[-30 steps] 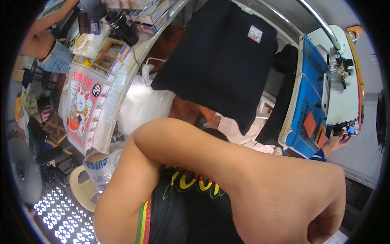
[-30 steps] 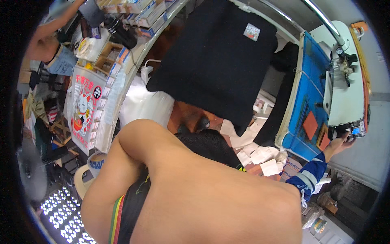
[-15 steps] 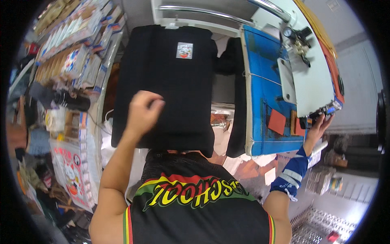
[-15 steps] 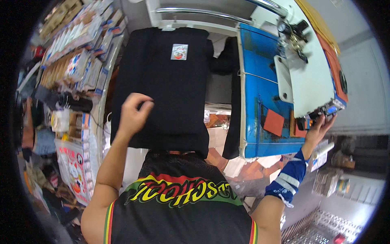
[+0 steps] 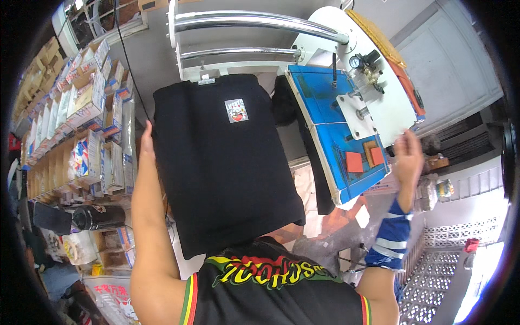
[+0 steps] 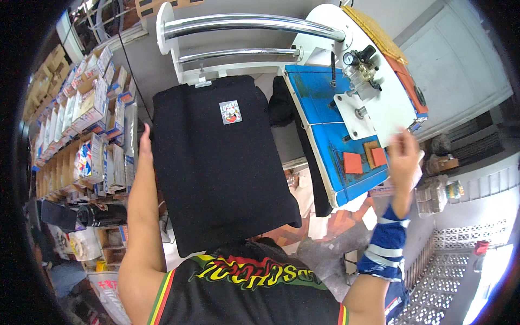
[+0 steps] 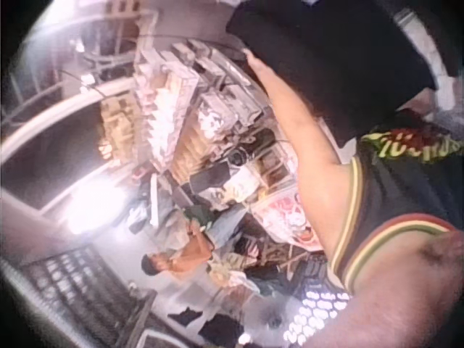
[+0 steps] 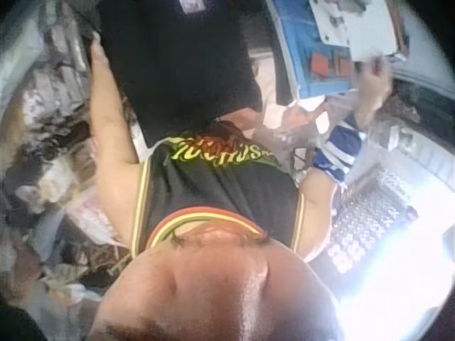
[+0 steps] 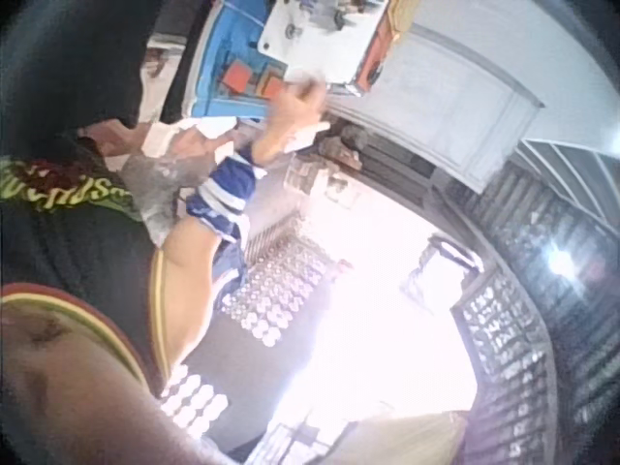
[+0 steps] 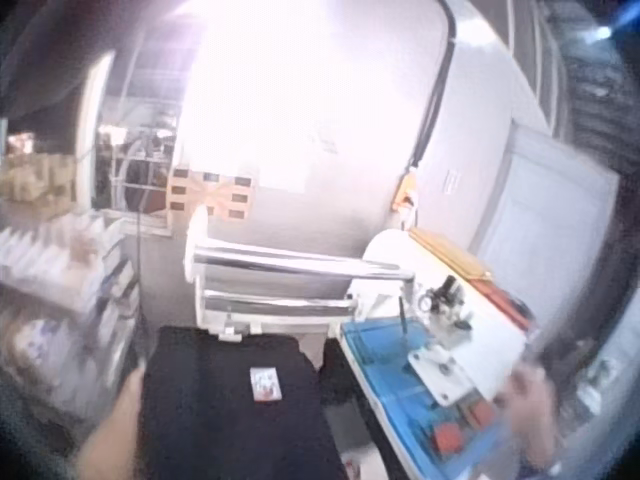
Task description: The person places a black t-shirt on a heat press, aligns a transfer sheet with a cat design, and uses the press to apply the graphic. The person then removes the t-shirt and repeats the process with another shirt, including applying a small neck label.
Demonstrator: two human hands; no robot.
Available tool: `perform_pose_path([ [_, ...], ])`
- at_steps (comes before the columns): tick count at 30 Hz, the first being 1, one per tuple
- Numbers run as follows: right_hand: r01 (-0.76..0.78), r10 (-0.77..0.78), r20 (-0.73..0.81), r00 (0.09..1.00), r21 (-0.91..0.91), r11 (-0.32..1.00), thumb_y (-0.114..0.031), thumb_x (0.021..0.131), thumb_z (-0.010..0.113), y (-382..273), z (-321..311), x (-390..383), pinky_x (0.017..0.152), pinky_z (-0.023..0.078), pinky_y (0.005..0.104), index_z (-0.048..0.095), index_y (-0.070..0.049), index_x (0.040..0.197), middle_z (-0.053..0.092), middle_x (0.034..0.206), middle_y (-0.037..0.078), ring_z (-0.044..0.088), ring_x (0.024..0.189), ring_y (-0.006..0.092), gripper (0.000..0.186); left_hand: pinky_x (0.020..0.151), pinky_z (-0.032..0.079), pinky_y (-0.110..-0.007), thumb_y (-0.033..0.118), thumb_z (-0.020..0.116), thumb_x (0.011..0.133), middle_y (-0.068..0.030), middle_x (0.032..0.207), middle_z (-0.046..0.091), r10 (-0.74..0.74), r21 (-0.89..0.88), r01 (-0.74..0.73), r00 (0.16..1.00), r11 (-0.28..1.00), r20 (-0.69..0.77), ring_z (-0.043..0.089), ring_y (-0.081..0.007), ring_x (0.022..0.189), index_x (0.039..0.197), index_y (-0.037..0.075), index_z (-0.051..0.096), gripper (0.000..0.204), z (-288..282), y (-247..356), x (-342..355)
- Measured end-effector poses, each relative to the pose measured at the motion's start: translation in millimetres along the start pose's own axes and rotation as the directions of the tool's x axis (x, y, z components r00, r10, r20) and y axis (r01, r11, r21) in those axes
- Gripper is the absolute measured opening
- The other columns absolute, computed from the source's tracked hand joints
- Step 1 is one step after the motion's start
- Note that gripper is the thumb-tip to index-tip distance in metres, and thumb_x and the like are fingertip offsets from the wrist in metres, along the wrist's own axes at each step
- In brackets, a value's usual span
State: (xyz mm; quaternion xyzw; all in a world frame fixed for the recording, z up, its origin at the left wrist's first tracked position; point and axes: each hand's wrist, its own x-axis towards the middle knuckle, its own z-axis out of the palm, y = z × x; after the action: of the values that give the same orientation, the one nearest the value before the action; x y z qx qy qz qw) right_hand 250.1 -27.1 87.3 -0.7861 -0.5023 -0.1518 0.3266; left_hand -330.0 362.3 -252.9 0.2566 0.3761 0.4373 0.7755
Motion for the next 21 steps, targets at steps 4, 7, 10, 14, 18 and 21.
perform_pose_path([
  [4,0.068,-0.182,0.45,0.874,0.257,0.964,-0.024,0.092,0.078,-94.5,106.6,-35.2,0.075,0.056,0.0302,0.076,-0.002,0.11,0.076,0.097,0.009,0.071,0.084,0.0163,0.029,0.098,0.052,-0.036,0.054,0.064,0.1,-0.0114,0.117,0.074,0.263,0.262,-0.189,0.922,0.946,-0.285,0.069,-0.0234,0.107,0.122,-0.004,0.072,0.062,37.9,43.0,9.3],
  [7,-0.31,-0.071,0.666,0.743,0.436,0.845,-0.033,0.097,0.073,-151.6,164.8,-31.8,0.078,0.057,0.0305,0.078,0.001,0.104,0.077,0.096,0.011,0.073,0.087,0.0169,0.035,0.088,0.052,-0.036,0.052,0.065,0.101,-0.0076,0.1,0.074,0.652,0.649,-0.486,0.758,0.586,-0.021,0.064,-0.0154,0.094,0.105,-0.002,0.076,0.055,127.5,52.0,-56.0],
  [10,-0.871,-0.109,0.873,0.476,0.485,0.078,-0.035,0.103,0.062,-199.3,181.8,7.9,0.089,0.057,0.0364,0.064,0.001,0.129,0.072,0.109,0.013,0.07,0.098,0.0211,0.045,0.094,0.054,-0.044,0.04,0.083,0.086,-0.0171,0.118,0.072,0.546,0.53,-0.816,0.559,0.231,0.624,0.068,-0.0393,0.108,0.118,0.002,0.069,0.052,228.0,33.6,-156.3],
  [14,-0.586,-0.317,0.716,0.622,0.694,0.419,0.003,0.08,0.053,-230.7,118.2,56.5,0.084,0.058,0.0345,0.064,0.004,0.123,0.071,0.109,0.011,0.07,0.093,0.02,0.045,0.126,0.017,-0.06,0.057,0.068,0.094,-0.0127,0.139,0.064,0.136,-0.111,-0.939,-0.162,-0.326,0.977,0.047,-0.0346,0.145,0.125,0.01,0.071,0.057,298.0,12.4,-244.9],
  [18,-0.367,-0.46,0.579,0.673,0.801,0.472,-0.003,0.073,0.055,-215.3,-60.8,36.7,0.096,0.055,0.0335,0.065,0.007,0.125,0.071,0.114,0.012,0.068,0.105,0.0189,0.054,0.123,0.023,-0.058,0.029,0.079,0.086,-0.0162,0.139,0.06,0.698,0.263,-0.935,0.025,-0.236,0.716,0.051,-0.0417,0.136,0.147,0.005,0.05,0.071,339.3,1.8,-244.5],
  [21,0.051,-0.513,0.361,0.779,0.778,0.626,-0.016,0.073,0.081,-199.8,-187.3,-24.5,0.091,0.052,0.0317,0.067,0.007,0.119,0.07,0.109,0.009,0.065,0.097,0.0167,0.054,0.108,0.045,-0.047,0.003,0.084,0.076,-0.0172,0.124,0.066,0.576,0.331,-0.94,0.316,0.083,0.753,0.062,-0.0381,0.12,0.156,0.005,0.033,0.095,397.4,-41.2,-245.4],
])
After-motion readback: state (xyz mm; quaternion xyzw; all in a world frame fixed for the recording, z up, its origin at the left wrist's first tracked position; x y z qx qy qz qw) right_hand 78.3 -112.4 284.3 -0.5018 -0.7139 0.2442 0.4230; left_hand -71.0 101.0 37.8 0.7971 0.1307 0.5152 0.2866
